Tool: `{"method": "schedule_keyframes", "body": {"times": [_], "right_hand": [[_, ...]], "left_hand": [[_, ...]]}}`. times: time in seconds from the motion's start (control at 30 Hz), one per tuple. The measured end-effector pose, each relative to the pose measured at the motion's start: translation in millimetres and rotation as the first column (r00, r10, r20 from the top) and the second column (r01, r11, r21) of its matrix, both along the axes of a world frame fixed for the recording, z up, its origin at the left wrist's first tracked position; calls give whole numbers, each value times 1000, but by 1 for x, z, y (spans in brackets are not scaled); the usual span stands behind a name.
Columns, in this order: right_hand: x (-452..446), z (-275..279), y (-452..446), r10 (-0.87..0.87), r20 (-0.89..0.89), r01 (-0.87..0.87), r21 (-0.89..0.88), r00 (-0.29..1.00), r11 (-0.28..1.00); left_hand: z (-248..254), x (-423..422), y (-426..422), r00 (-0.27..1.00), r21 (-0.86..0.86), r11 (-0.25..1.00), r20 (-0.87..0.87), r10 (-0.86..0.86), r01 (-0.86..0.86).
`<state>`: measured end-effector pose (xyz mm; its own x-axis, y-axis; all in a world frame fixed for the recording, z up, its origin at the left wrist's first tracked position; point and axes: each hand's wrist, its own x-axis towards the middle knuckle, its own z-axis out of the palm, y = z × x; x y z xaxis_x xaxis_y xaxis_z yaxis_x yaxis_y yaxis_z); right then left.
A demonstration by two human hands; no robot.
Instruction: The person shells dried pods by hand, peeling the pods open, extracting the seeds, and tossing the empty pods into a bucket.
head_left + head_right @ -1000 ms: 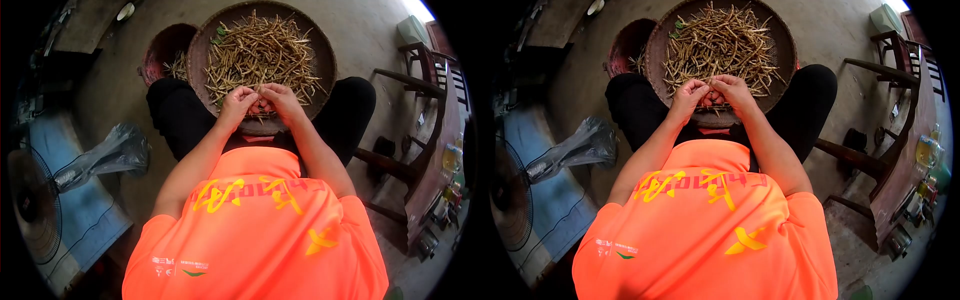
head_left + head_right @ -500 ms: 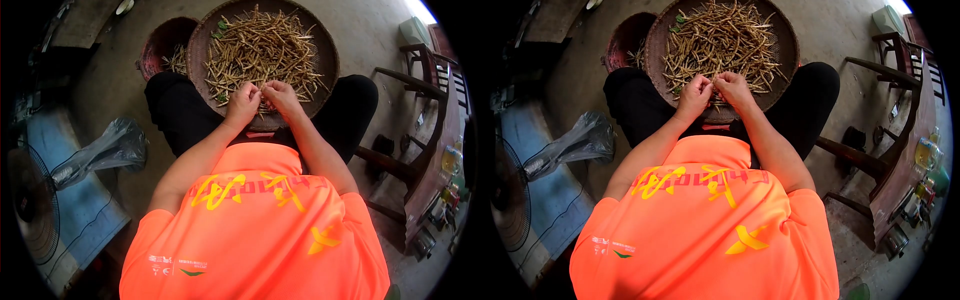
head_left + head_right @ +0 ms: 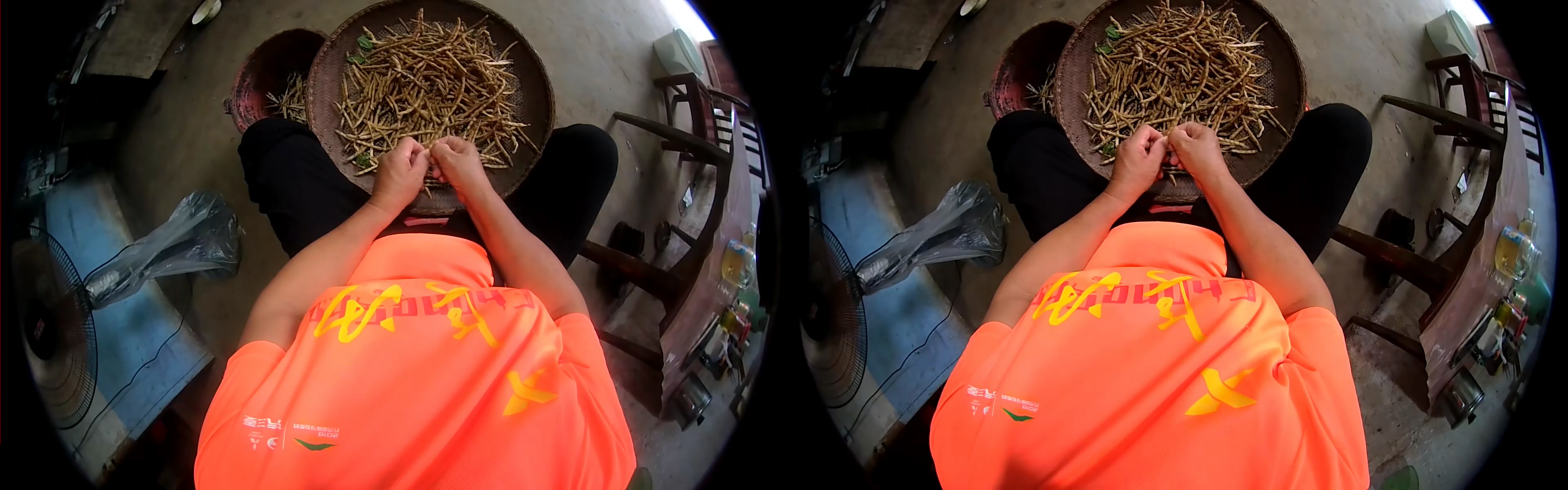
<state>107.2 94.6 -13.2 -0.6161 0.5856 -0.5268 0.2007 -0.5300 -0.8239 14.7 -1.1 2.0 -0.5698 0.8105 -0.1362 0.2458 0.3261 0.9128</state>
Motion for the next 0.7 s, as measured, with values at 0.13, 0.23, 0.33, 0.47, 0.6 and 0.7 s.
{"method": "schedule_keyframes", "body": {"times": [0.13, 0.23, 0.33, 0.47, 0.6, 0.7], "right_hand": [[1, 6, -1, 6, -11, -7, -69, 1000, 998], [1, 4, -2, 12, -28, -14, -50, 1000, 999], [0, 6, -3, 37, -17, -38, -48, 999, 998], [0, 3, -2, 41, -26, -42, -61, 999, 997], [2, 6, 0, 39, -63, -46, -112, 997, 993], [1, 9, 3, 79, -76, -89, -140, 994, 986]], "left_hand": [[1, -3, -1, 910, -43, 998, 410, 62, -48], [0, -4, -2, 826, -60, 994, 552, 111, -94], [-2, -6, -3, 790, -73, 992, 599, 129, -106], [0, -8, -3, 745, -84, 989, 651, 146, -121], [0, -9, -2, 744, -88, 989, 652, 145, -115], [-2, -9, -2, 814, -77, 992, 567, 126, -99]]}}
